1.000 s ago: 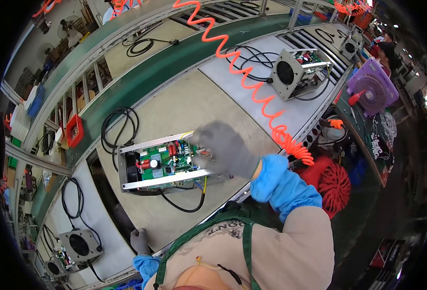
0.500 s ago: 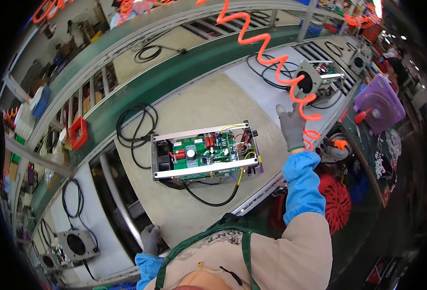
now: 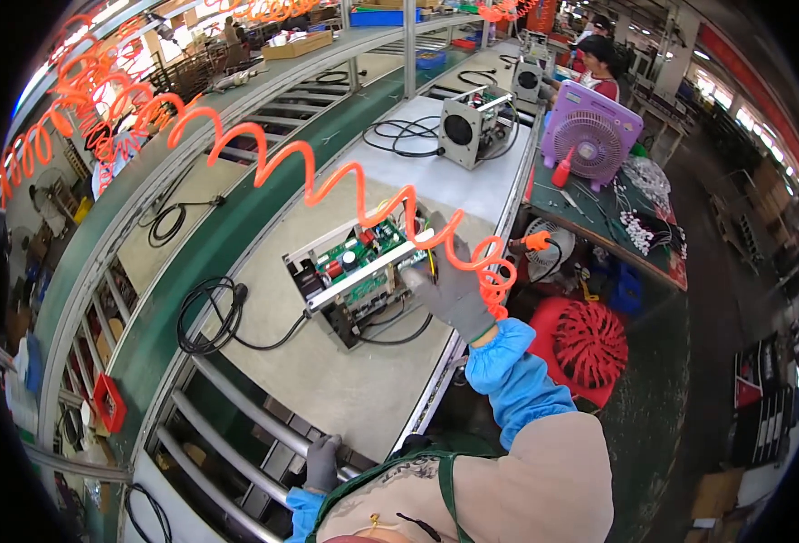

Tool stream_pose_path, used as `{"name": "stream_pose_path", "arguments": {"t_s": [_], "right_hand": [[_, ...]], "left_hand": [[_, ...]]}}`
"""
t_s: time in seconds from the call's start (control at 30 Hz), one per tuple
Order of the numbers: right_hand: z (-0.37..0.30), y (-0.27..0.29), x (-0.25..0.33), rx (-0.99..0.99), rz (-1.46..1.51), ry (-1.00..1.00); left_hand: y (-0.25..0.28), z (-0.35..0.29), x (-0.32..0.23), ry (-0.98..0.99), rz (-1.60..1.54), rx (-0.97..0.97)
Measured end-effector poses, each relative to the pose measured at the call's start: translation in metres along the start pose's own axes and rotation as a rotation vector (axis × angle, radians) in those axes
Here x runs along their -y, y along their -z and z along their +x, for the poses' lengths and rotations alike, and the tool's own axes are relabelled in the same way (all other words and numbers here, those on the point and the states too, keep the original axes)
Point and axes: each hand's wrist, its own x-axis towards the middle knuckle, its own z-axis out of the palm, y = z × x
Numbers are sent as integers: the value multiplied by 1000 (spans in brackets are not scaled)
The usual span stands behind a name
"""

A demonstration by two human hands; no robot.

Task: Assembling, wiring, and securing components of a solar inverter unit on an industrial assembly line.

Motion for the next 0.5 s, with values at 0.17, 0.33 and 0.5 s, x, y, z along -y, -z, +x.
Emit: {"name": "stream_pose_path", "arguments": {"t_s": [0.17,0.33,0.5], "right_hand": [[-13,-5,4,197,-171,62],[-48,-31,14,226,-187,140],[-104,-89,7,833,-41,193]], "left_hand": [[-40,45,-11,-34,183,105],[-63,32,-45,-56,-158,308],[55,14,0,-239,170,-90]]}}
